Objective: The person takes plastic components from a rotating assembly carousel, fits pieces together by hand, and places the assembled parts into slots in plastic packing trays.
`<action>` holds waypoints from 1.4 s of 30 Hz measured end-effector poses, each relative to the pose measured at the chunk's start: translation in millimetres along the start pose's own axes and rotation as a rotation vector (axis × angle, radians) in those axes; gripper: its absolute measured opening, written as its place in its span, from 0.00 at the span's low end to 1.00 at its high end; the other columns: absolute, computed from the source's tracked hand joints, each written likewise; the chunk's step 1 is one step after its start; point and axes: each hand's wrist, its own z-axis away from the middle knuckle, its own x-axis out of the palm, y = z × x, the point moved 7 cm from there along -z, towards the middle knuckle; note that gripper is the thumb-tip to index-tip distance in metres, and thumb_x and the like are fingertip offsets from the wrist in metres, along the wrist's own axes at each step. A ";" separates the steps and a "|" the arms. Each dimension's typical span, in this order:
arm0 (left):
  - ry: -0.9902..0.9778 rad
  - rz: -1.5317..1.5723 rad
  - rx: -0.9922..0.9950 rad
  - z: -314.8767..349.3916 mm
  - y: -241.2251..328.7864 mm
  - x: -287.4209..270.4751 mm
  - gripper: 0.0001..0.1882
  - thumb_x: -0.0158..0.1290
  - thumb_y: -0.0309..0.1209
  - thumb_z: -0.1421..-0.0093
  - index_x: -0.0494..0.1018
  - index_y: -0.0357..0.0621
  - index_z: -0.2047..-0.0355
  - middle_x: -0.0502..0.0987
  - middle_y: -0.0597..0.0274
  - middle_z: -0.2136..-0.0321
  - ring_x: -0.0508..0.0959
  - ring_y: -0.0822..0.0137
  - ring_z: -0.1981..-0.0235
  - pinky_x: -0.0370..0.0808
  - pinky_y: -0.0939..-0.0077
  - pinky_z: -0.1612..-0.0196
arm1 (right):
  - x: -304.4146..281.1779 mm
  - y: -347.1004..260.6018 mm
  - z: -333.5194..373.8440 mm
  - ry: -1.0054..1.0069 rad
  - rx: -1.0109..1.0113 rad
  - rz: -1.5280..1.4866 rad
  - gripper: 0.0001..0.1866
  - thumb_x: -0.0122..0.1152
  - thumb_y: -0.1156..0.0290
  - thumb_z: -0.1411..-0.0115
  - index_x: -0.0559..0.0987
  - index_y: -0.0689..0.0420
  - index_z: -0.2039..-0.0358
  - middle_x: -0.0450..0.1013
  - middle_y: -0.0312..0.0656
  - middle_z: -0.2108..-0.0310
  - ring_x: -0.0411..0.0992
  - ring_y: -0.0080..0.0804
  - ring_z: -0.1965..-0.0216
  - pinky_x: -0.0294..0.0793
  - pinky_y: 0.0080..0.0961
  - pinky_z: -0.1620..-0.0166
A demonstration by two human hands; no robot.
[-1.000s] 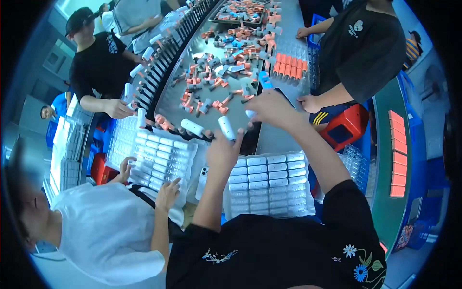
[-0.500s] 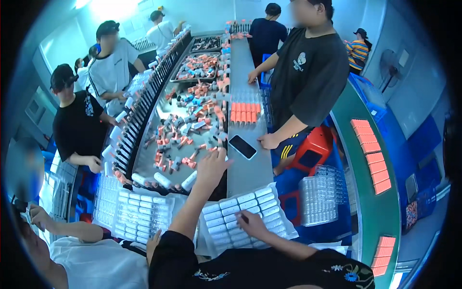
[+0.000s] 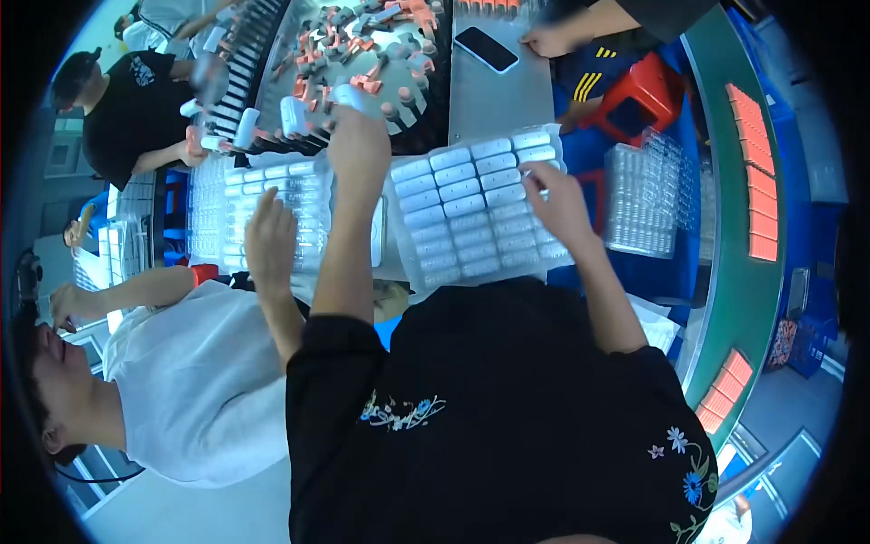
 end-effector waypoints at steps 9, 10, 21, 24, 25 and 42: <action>-0.321 0.153 0.413 157.4 20.3 96.8 0.24 0.60 0.26 0.50 0.75 0.41 0.50 0.74 0.44 0.49 0.75 0.43 0.49 0.75 0.50 0.49 | 28.6 49.0 -6.8 -0.386 0.014 0.652 0.16 0.58 0.79 0.44 0.83 0.55 0.54 0.76 0.46 0.55 0.73 0.47 0.45 0.77 0.45 0.45; -0.295 0.080 0.428 166.9 19.0 112.3 0.24 0.60 0.26 0.50 0.75 0.41 0.50 0.74 0.46 0.49 0.74 0.45 0.48 0.73 0.50 0.50 | 34.2 45.9 -2.2 -0.391 0.026 0.699 0.14 0.58 0.78 0.43 0.83 0.55 0.56 0.76 0.46 0.56 0.74 0.47 0.45 0.78 0.45 0.47; -0.100 0.104 0.684 145.6 45.6 90.7 0.16 0.56 0.24 0.46 0.74 0.38 0.56 0.73 0.47 0.56 0.73 0.49 0.53 0.70 0.56 0.51 | 32.8 28.5 -21.6 -0.435 -0.270 0.719 0.23 0.75 0.66 0.55 0.80 0.58 0.58 0.74 0.48 0.57 0.74 0.48 0.50 0.76 0.42 0.49; -0.258 0.480 0.546 105.9 51.2 24.0 0.23 0.55 0.19 0.49 0.69 0.34 0.51 0.73 0.44 0.54 0.75 0.45 0.52 0.72 0.56 0.46 | 6.3 22.4 -35.7 -0.474 -0.082 0.546 0.31 0.76 0.61 0.55 0.77 0.58 0.50 0.76 0.52 0.52 0.75 0.51 0.48 0.75 0.44 0.46; -0.115 0.448 0.631 90.4 56.1 -2.3 0.25 0.55 0.18 0.50 0.67 0.33 0.49 0.74 0.43 0.54 0.75 0.45 0.51 0.72 0.56 0.44 | -1.9 5.2 -48.9 -0.453 -0.054 0.409 0.34 0.76 0.60 0.54 0.76 0.58 0.47 0.76 0.52 0.50 0.75 0.52 0.48 0.75 0.44 0.45; -0.091 0.033 0.260 -33.8 0.7 -14.5 0.29 0.62 0.35 0.41 0.68 0.40 0.42 0.77 0.38 0.62 0.82 0.40 0.57 0.81 0.52 0.61 | 93.5 -115.7 -245.4 -0.323 -0.409 0.551 0.28 0.57 0.53 0.31 0.69 0.44 0.33 0.74 0.60 0.56 0.78 0.59 0.56 0.80 0.50 0.58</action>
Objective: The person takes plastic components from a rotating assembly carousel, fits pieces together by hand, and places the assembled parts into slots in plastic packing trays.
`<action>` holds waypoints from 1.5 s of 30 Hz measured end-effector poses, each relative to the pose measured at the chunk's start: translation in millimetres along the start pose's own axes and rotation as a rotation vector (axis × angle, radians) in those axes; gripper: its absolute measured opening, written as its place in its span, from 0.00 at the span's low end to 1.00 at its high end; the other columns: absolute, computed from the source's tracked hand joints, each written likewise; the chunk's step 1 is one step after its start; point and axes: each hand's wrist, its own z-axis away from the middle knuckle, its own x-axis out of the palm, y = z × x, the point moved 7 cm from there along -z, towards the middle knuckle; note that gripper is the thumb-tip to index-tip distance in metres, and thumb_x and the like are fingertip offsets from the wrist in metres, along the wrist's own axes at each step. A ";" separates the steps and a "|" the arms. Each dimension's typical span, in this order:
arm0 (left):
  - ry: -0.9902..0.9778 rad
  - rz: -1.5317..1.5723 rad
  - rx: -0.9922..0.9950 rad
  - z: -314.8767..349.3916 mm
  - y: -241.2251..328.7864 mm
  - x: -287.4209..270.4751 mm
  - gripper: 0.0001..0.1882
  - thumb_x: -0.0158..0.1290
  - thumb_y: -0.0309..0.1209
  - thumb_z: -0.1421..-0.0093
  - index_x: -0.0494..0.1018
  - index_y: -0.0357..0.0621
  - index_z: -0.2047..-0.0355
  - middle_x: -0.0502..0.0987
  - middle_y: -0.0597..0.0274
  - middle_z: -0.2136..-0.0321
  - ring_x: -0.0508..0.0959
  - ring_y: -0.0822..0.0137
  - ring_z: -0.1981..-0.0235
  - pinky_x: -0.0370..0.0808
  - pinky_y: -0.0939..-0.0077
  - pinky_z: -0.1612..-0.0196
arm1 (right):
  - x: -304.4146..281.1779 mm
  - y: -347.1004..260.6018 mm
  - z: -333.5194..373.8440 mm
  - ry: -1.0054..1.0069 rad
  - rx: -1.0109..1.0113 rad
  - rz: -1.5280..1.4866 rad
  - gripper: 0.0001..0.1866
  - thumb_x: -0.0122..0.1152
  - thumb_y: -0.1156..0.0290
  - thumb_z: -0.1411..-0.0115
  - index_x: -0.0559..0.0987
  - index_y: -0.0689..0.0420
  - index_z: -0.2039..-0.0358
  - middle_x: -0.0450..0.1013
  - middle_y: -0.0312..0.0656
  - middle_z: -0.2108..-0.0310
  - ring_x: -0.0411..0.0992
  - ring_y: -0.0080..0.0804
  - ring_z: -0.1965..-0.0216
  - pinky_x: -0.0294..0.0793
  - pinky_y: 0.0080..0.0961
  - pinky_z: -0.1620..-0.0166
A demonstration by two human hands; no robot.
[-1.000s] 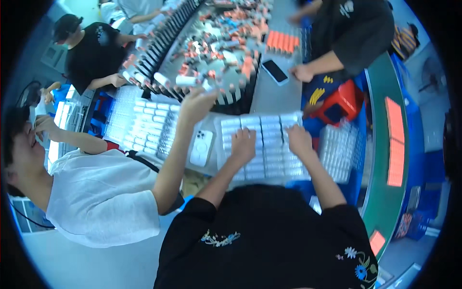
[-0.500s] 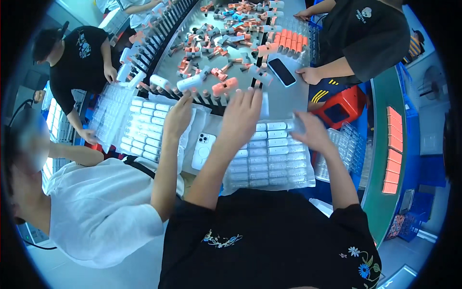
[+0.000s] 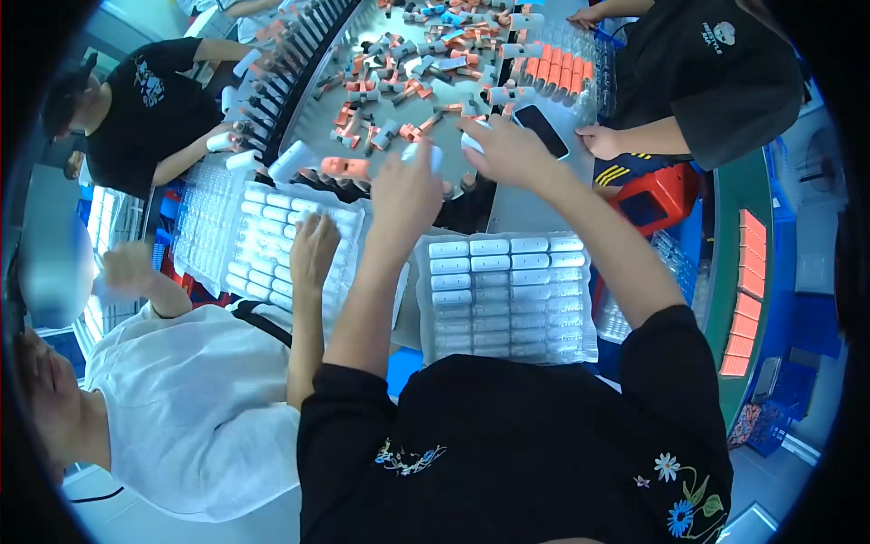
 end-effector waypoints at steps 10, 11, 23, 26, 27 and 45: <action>-0.030 -0.048 -0.436 4.0 -88.8 -32.1 0.29 0.52 0.46 0.34 0.66 0.53 0.35 0.79 0.32 0.57 0.82 0.34 0.56 0.80 0.44 0.57 | 21.3 -30.0 89.0 0.223 0.313 -0.594 0.30 0.62 0.51 0.32 0.72 0.65 0.43 0.76 0.61 0.52 0.77 0.62 0.52 0.75 0.49 0.50; -0.064 -0.037 -0.449 3.3 -97.9 -37.2 0.29 0.51 0.46 0.34 0.65 0.52 0.36 0.80 0.31 0.57 0.82 0.34 0.56 0.80 0.43 0.57 | 17.1 -18.2 95.6 0.261 0.411 -0.623 0.27 0.60 0.52 0.31 0.72 0.65 0.45 0.77 0.59 0.54 0.77 0.61 0.54 0.75 0.48 0.51; -0.058 -0.054 -0.662 47.4 -158.8 -32.5 0.39 0.57 0.58 0.38 0.70 0.33 0.43 0.83 0.33 0.60 0.83 0.36 0.56 0.79 0.43 0.53 | 32.8 -89.2 9.1 0.160 0.345 0.159 0.25 0.62 0.61 0.34 0.71 0.63 0.43 0.80 0.53 0.62 0.83 0.47 0.70 0.82 0.45 0.64; -0.040 0.001 -0.625 119.8 -142.9 -36.2 0.34 0.55 0.58 0.35 0.81 0.32 0.58 0.83 0.36 0.63 0.83 0.37 0.58 0.78 0.46 0.52 | 38.4 -126.6 30.9 0.291 0.079 -0.112 0.31 0.62 0.61 0.34 0.66 0.64 0.36 0.79 0.53 0.63 0.82 0.47 0.72 0.82 0.42 0.70; -0.006 0.080 -0.554 120.7 -108.9 -48.4 0.32 0.55 0.57 0.34 0.80 0.32 0.58 0.83 0.37 0.65 0.83 0.37 0.59 0.77 0.47 0.53 | 35.1 -129.8 48.5 0.343 0.046 -0.178 0.34 0.63 0.60 0.34 0.65 0.64 0.34 0.79 0.54 0.61 0.82 0.49 0.73 0.82 0.41 0.72; 0.096 0.214 -0.410 39.3 -15.6 9.6 0.22 0.55 0.42 0.31 0.70 0.30 0.53 0.81 0.35 0.65 0.82 0.32 0.61 0.78 0.42 0.58 | 67.9 12.0 238.6 -0.131 0.162 -0.165 0.24 0.64 0.76 0.43 0.76 0.61 0.44 0.74 0.50 0.48 0.74 0.51 0.47 0.76 0.43 0.46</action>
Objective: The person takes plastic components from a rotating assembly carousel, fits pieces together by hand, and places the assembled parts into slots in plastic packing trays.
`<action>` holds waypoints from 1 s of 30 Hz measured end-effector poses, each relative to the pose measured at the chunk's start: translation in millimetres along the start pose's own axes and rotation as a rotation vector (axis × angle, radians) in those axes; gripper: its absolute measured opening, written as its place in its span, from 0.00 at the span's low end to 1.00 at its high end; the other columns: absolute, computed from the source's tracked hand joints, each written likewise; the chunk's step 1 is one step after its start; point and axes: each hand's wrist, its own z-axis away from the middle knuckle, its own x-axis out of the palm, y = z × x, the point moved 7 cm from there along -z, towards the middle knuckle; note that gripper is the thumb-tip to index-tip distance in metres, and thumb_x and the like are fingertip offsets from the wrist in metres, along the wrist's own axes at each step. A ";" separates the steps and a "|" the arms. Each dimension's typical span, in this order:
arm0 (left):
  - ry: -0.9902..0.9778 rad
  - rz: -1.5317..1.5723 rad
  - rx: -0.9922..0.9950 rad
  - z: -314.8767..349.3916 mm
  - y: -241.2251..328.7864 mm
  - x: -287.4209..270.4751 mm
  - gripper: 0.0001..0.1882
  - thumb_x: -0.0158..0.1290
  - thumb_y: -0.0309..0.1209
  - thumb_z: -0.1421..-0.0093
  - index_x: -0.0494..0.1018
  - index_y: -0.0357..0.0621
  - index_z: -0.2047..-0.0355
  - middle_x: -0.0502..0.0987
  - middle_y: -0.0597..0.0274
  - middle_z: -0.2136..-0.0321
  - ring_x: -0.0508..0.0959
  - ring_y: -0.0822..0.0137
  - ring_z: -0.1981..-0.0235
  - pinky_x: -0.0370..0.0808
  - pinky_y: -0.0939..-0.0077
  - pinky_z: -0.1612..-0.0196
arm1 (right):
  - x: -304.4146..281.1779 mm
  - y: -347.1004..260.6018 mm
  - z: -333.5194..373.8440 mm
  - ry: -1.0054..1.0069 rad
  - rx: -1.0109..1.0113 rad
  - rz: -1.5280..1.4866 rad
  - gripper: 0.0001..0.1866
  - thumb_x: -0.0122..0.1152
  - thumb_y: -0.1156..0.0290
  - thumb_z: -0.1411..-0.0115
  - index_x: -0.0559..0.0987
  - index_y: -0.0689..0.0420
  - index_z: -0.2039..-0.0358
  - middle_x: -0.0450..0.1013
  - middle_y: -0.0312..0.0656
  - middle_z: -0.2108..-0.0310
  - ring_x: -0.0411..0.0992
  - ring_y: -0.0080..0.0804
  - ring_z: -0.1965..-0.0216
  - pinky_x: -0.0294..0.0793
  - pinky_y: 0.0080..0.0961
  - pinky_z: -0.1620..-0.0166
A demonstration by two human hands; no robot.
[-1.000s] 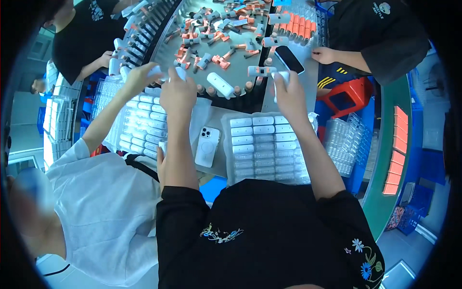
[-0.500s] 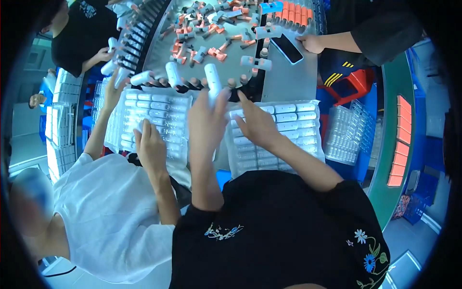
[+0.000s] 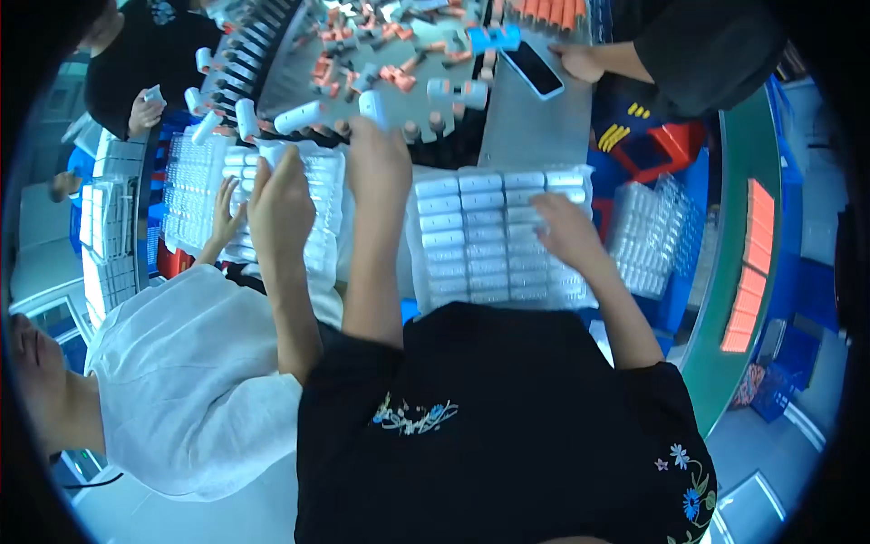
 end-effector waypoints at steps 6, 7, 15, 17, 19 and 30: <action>-0.307 -0.128 0.316 133.1 -49.3 83.4 0.19 0.58 0.26 0.44 0.72 0.38 0.52 0.74 0.46 0.53 0.75 0.44 0.50 0.77 0.53 0.53 | 35.8 -23.5 -7.8 0.045 -0.117 0.384 0.20 0.62 0.77 0.45 0.76 0.64 0.50 0.72 0.49 0.52 0.76 0.42 0.52 0.79 0.35 0.52; -0.252 -0.183 0.416 147.7 -46.7 87.0 0.20 0.57 0.25 0.46 0.72 0.38 0.51 0.72 0.48 0.51 0.73 0.45 0.48 0.76 0.55 0.51 | 33.9 -27.0 -7.7 0.017 -0.154 0.383 0.19 0.61 0.77 0.44 0.76 0.63 0.51 0.72 0.50 0.52 0.76 0.43 0.52 0.79 0.35 0.52; -0.271 -0.382 0.534 137.2 -36.5 96.4 0.18 0.56 0.26 0.44 0.74 0.42 0.51 0.72 0.54 0.54 0.72 0.54 0.50 0.70 0.60 0.54 | 46.6 -24.1 -10.6 -0.071 -0.240 0.346 0.17 0.61 0.76 0.45 0.75 0.62 0.53 0.70 0.48 0.57 0.72 0.43 0.56 0.74 0.38 0.54; -0.249 -0.389 0.598 137.9 -35.1 102.6 0.18 0.57 0.26 0.45 0.75 0.44 0.53 0.73 0.55 0.55 0.72 0.56 0.50 0.68 0.61 0.54 | 48.8 -19.8 -11.9 -0.057 -0.225 0.354 0.21 0.66 0.73 0.46 0.75 0.63 0.52 0.70 0.48 0.55 0.72 0.46 0.53 0.74 0.40 0.52; -0.228 -0.318 0.591 133.9 -41.8 98.8 0.18 0.58 0.24 0.47 0.76 0.43 0.54 0.72 0.54 0.54 0.72 0.55 0.50 0.68 0.59 0.52 | 22.0 -34.9 -14.8 -0.104 -0.228 0.255 0.28 0.71 0.68 0.50 0.73 0.62 0.50 0.70 0.49 0.51 0.72 0.50 0.49 0.74 0.42 0.47; -0.543 0.278 0.498 100.7 -37.2 50.4 0.34 0.67 0.33 0.54 0.65 0.35 0.49 0.76 0.40 0.56 0.77 0.37 0.54 0.76 0.52 0.50 | -145.0 -46.5 -99.7 0.267 -0.503 0.288 0.36 0.71 0.78 0.51 0.73 0.50 0.39 0.74 0.44 0.42 0.72 0.48 0.39 0.71 0.42 0.37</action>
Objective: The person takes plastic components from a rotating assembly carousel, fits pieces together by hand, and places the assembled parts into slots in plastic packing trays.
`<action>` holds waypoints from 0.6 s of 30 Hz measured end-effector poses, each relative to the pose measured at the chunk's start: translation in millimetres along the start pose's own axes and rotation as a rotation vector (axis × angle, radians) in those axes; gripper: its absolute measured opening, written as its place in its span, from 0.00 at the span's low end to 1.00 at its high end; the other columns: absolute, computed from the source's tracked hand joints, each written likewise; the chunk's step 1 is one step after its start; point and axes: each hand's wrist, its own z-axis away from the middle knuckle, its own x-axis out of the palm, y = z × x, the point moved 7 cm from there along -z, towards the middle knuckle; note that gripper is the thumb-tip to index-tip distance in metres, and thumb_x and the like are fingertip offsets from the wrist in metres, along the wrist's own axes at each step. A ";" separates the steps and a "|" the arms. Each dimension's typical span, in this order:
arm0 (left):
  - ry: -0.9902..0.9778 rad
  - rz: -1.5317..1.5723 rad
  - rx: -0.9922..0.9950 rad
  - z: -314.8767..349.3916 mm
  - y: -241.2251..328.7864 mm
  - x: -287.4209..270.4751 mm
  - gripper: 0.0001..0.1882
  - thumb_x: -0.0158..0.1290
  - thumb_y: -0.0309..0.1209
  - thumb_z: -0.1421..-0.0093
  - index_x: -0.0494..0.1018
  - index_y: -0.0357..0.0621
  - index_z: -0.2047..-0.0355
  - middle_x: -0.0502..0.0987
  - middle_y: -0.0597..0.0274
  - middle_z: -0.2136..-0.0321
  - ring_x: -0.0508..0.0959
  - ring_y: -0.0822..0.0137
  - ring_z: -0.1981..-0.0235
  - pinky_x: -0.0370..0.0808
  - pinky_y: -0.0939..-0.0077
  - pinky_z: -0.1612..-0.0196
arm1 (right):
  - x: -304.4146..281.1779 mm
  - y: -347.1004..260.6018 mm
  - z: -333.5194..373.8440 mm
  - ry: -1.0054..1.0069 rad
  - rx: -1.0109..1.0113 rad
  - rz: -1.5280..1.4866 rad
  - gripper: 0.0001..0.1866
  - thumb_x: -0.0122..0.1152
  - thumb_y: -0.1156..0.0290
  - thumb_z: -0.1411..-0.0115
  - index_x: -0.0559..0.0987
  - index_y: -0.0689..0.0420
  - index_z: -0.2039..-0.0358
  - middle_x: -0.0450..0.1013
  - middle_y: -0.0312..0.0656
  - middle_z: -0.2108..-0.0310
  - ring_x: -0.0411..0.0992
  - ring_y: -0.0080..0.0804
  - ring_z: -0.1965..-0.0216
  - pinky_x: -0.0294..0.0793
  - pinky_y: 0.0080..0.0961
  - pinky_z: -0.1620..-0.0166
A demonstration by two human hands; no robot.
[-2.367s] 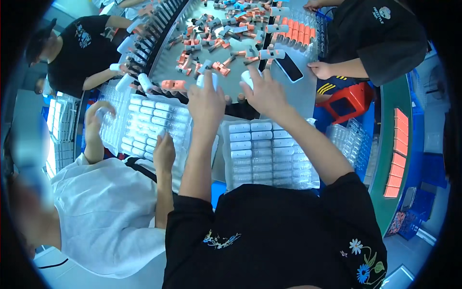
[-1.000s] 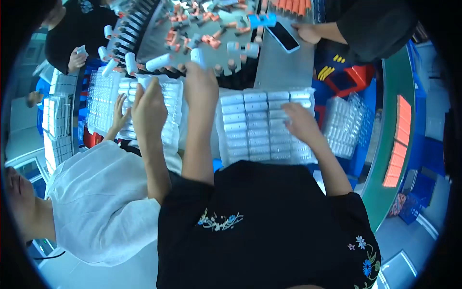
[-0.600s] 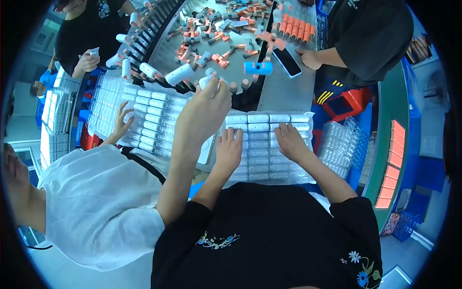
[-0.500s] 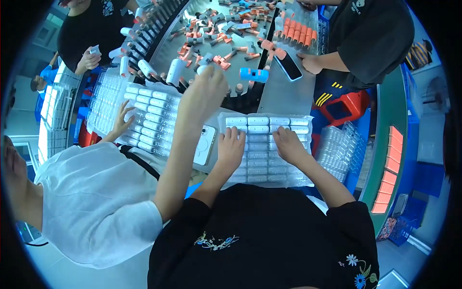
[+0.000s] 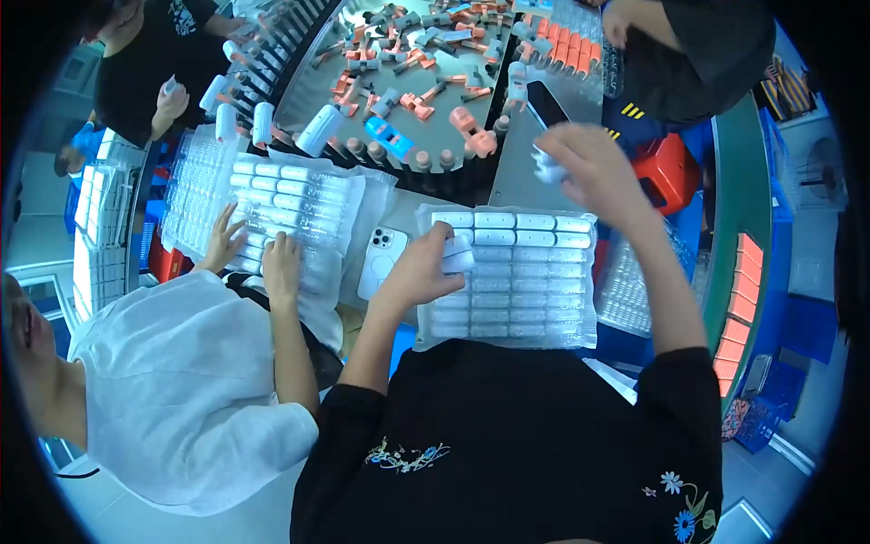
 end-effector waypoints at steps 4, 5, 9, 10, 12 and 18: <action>0.070 0.323 -0.097 4.7 12.7 -22.1 0.37 0.63 0.33 0.47 0.63 0.35 0.39 0.77 0.44 0.55 0.82 0.48 0.56 0.77 0.60 0.51 | -5.8 14.2 -67.7 0.042 -0.374 0.269 0.38 0.74 0.77 0.49 0.73 0.43 0.38 0.75 0.37 0.43 0.72 0.40 0.38 0.71 0.40 0.37; 0.031 0.406 -0.165 7.2 15.7 -24.7 0.38 0.63 0.32 0.46 0.62 0.36 0.37 0.76 0.46 0.55 0.81 0.54 0.57 0.77 0.63 0.51 | -3.6 15.3 -83.5 0.040 -0.375 0.261 0.38 0.74 0.77 0.49 0.73 0.43 0.38 0.75 0.37 0.43 0.72 0.40 0.38 0.71 0.40 0.37; 0.040 0.579 -0.143 14.0 7.9 -11.5 0.39 0.62 0.32 0.43 0.61 0.37 0.33 0.74 0.52 0.55 0.77 0.65 0.57 0.76 0.69 0.50 | 39.9 5.7 -144.0 -0.391 -0.122 0.133 0.35 0.70 0.66 0.41 0.67 0.46 0.35 0.77 0.49 0.48 0.77 0.46 0.46 0.75 0.45 0.42; -0.078 0.682 -0.315 20.9 6.2 -6.1 0.38 0.62 0.31 0.43 0.62 0.38 0.33 0.74 0.50 0.52 0.76 0.63 0.52 0.74 0.69 0.46 | 58.0 18.8 -141.7 -0.643 0.154 0.054 0.34 0.67 0.61 0.38 0.65 0.48 0.34 0.77 0.54 0.50 0.78 0.49 0.49 0.76 0.48 0.44; 0.050 0.566 -0.238 30.9 -3.0 -5.8 0.38 0.62 0.31 0.42 0.62 0.37 0.33 0.74 0.50 0.52 0.76 0.63 0.49 0.73 0.68 0.44 | 88.6 8.1 -139.2 -0.601 0.124 -0.062 0.32 0.59 0.56 0.35 0.64 0.52 0.33 0.78 0.59 0.55 0.80 0.56 0.55 0.76 0.55 0.48; 0.277 0.945 -0.126 28.0 24.7 -30.0 0.34 0.53 0.27 0.37 0.59 0.39 0.31 0.72 0.53 0.46 0.72 0.64 0.44 0.66 0.69 0.37 | 103.7 -51.2 -95.9 -0.115 0.564 -0.269 0.36 0.60 0.47 0.34 0.65 0.58 0.36 0.77 0.63 0.56 0.78 0.66 0.56 0.81 0.54 0.56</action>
